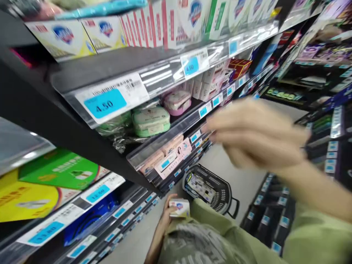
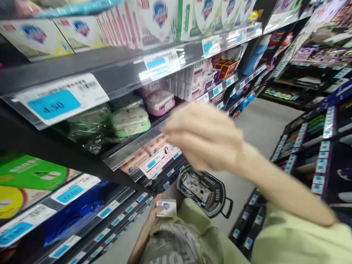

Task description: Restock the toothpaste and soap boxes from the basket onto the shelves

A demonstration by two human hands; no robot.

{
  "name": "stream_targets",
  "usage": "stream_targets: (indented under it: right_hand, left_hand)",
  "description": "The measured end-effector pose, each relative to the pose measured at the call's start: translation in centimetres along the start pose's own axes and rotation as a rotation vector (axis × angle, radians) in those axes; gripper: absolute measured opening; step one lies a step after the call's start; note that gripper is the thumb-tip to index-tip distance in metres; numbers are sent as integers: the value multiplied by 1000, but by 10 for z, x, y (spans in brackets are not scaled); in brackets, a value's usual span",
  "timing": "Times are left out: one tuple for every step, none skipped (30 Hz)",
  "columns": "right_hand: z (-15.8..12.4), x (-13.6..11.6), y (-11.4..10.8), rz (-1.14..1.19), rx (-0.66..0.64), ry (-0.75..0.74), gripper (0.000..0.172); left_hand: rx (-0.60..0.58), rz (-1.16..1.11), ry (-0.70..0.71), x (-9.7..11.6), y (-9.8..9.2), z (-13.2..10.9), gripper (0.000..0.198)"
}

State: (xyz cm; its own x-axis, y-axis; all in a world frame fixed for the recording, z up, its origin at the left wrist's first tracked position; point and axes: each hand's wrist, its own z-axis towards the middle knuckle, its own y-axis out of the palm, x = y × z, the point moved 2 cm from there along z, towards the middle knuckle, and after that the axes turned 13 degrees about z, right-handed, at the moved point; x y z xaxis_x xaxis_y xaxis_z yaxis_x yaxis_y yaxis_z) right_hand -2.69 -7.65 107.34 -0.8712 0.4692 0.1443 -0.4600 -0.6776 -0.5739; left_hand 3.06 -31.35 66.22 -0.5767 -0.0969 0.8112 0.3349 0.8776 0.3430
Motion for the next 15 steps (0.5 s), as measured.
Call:
stream_targets:
  right_hand:
    - [-42, -13, 12, 91, 0, 37, 22]
    - [-84, -23, 28, 146, -36, 179, 25]
    - [-124, -34, 46, 188, -35, 360, 28]
    - [-160, -46, 65, 233, -43, 545, 28]
    - [-193, -61, 84, 286, -72, 712, 28]
    - [-222, -78, 103, 343, -111, 840, 30]
    - [-245, -96, 120, 393, -158, 953, 37]
    - [-264, -115, 135, 444, -212, 1043, 50]
    - [-279, -132, 146, 494, -250, 1114, 67]
    - [-289, -147, 154, 535, -277, 1175, 81]
    - [-296, -158, 160, 565, -290, 1222, 89]
    - [-300, -164, 162, 581, -286, 1256, 93]
    - [-302, -166, 161, 587, -275, 1278, 92]
    - [-301, -164, 159, 587, -261, 1286, 88]
    - [-299, -160, 156, 582, -249, 1282, 84]
  left_hand:
    - [14, -19, 10, -7, 3, 1, 56]
    - [26, -32, 23, -11, 6, 3, 61]
    - [33, -40, 37, -10, 9, 5, 63]
    - [37, -45, 51, -7, 12, 7, 63]
    - [47, -51, 65, -2, 15, 8, 63]
    - [59, -58, 75, 5, 19, 8, 62]
    - [73, -64, 81, 11, 22, 8, 61]
    - [82, -70, 83, 18, 26, 7, 60]
    - [88, -77, 83, 24, 31, 6, 59]
    - [88, -86, 81, 28, 35, 5, 58]
    - [83, -92, 80, 32, 39, 4, 59]
    - [73, -95, 83, 35, 43, 3, 60]
    - [58, -93, 89, 38, 46, 2, 62]
    - [36, -83, 99, 40, 48, 1, 64]
    - [11, -69, 111, 42, 50, 0, 66]
